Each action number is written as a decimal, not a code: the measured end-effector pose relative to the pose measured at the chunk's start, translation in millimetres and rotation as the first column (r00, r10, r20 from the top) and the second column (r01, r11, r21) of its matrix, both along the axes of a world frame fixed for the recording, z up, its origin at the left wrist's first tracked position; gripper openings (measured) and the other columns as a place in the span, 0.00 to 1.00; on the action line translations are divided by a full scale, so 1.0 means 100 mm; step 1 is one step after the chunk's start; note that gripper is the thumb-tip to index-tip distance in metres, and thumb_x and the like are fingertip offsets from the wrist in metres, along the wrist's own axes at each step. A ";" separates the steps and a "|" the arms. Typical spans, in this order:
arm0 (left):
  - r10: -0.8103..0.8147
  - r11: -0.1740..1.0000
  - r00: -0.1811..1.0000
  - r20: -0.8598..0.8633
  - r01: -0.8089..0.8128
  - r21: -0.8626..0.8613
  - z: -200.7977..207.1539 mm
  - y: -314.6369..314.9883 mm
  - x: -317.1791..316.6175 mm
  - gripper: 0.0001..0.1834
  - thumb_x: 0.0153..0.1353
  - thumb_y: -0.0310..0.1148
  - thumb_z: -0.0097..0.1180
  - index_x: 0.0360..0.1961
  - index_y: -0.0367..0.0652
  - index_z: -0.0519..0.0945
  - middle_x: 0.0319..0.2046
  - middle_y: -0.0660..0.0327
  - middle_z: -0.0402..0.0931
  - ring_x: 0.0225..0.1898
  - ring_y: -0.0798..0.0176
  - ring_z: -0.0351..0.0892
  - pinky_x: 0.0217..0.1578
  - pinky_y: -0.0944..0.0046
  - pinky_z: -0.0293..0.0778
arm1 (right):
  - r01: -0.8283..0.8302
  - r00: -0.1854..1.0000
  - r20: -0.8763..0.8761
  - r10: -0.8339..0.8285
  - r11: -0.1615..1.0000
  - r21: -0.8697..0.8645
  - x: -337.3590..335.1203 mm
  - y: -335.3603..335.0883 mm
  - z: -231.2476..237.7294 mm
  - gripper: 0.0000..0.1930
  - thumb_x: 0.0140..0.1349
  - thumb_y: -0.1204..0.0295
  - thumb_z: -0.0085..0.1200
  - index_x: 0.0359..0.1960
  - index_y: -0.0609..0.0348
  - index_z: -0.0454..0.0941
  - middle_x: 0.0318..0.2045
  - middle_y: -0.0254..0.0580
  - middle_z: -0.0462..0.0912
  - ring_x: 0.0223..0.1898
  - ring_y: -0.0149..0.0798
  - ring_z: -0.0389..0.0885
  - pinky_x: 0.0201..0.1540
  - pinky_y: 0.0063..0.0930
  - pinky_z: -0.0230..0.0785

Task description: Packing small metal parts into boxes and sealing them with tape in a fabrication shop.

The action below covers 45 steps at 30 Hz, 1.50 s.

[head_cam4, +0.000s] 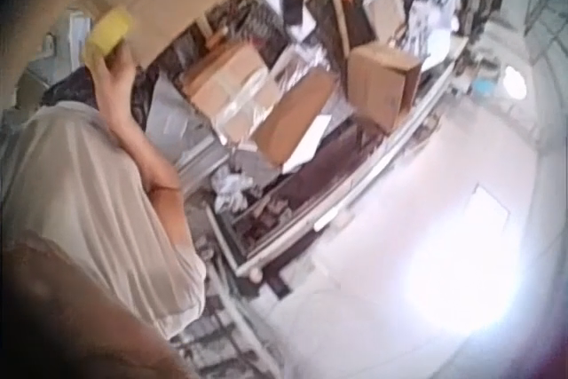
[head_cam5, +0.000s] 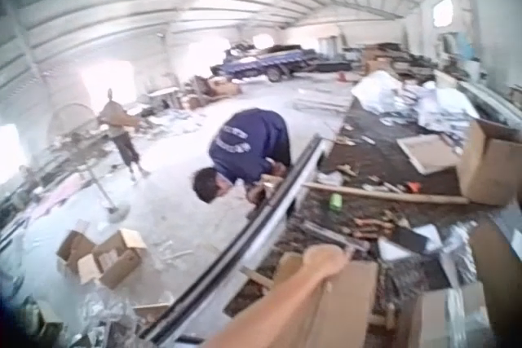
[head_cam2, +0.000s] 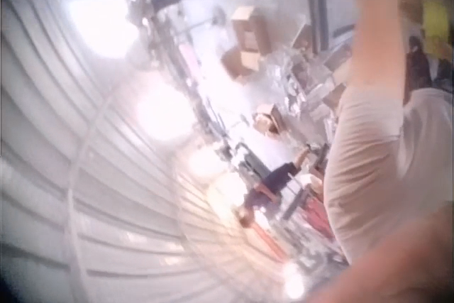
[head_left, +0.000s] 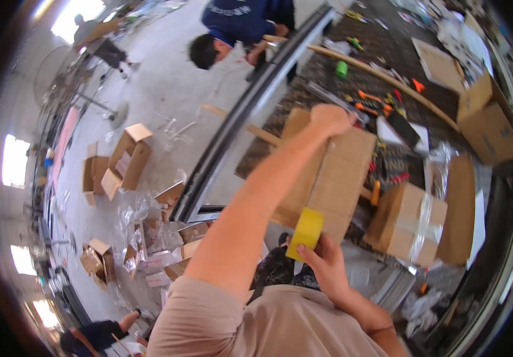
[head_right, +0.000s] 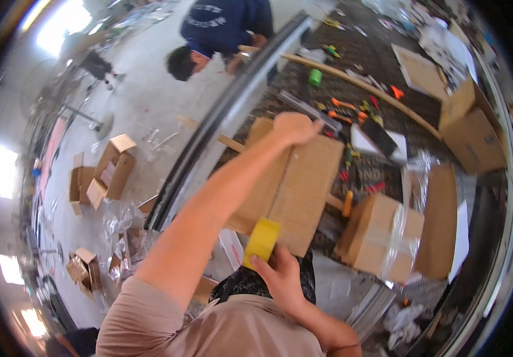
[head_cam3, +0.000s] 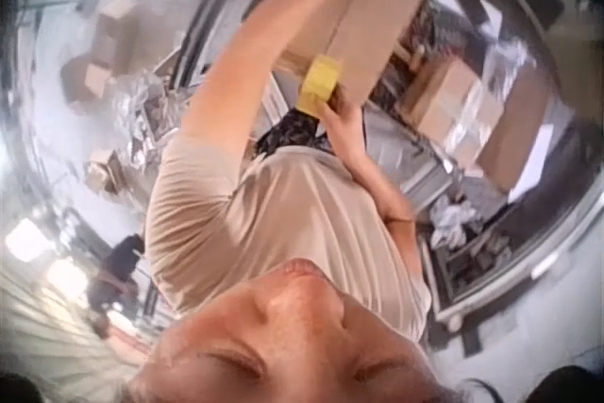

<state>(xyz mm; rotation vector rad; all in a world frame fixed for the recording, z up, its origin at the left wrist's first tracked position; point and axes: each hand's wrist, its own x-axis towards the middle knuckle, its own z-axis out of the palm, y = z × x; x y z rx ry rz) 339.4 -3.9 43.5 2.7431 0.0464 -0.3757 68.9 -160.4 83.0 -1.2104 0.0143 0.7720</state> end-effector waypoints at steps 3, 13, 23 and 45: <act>-0.028 0.999 1.000 -0.013 0.028 0.015 -0.09 -0.03 0.05 0.35 0.64 0.58 0.31 0.36 0.41 0.83 0.41 0.50 0.79 0.45 0.47 0.78 0.46 0.51 0.71 | 0.002 0.998 -0.068 -0.002 1.000 0.005 -0.03 0.00 0.10 0.15 0.61 0.75 0.54 0.46 0.71 0.68 0.41 0.40 0.77 0.41 0.28 0.76 0.45 0.23 0.69; -0.046 0.999 0.998 0.038 0.045 0.014 -0.21 -0.17 0.03 0.34 0.64 0.58 0.31 0.34 0.41 0.83 0.40 0.52 0.80 0.43 0.47 0.78 0.43 0.52 0.72 | -0.012 0.997 -0.082 0.001 0.990 -0.141 -0.68 0.00 -0.32 0.17 0.58 0.76 0.58 0.47 0.71 0.71 0.39 0.42 0.81 0.40 0.29 0.79 0.44 0.23 0.72; -0.162 0.986 0.927 0.340 0.168 0.011 0.04 -0.06 -0.36 0.21 0.58 0.43 0.43 0.35 0.38 0.82 0.38 0.48 0.79 0.44 0.48 0.77 0.47 0.52 0.71 | 0.102 0.983 0.175 -0.048 0.944 -0.314 -0.70 0.11 -1.58 0.13 0.56 0.75 0.58 0.42 0.68 0.74 0.35 0.38 0.81 0.34 0.34 0.77 0.40 0.27 0.69; 0.374 0.919 0.846 0.380 -0.281 -0.278 -1.08 -0.25 -3.95 0.33 0.54 0.36 0.56 0.58 0.31 0.63 0.56 0.43 0.65 0.58 0.47 0.65 0.58 0.51 0.61 | 0.079 0.812 0.439 0.385 0.672 -0.736 -0.61 -0.11 -1.31 0.15 0.52 0.66 0.60 0.38 0.64 0.76 0.31 0.53 0.81 0.34 0.50 0.81 0.38 0.37 0.71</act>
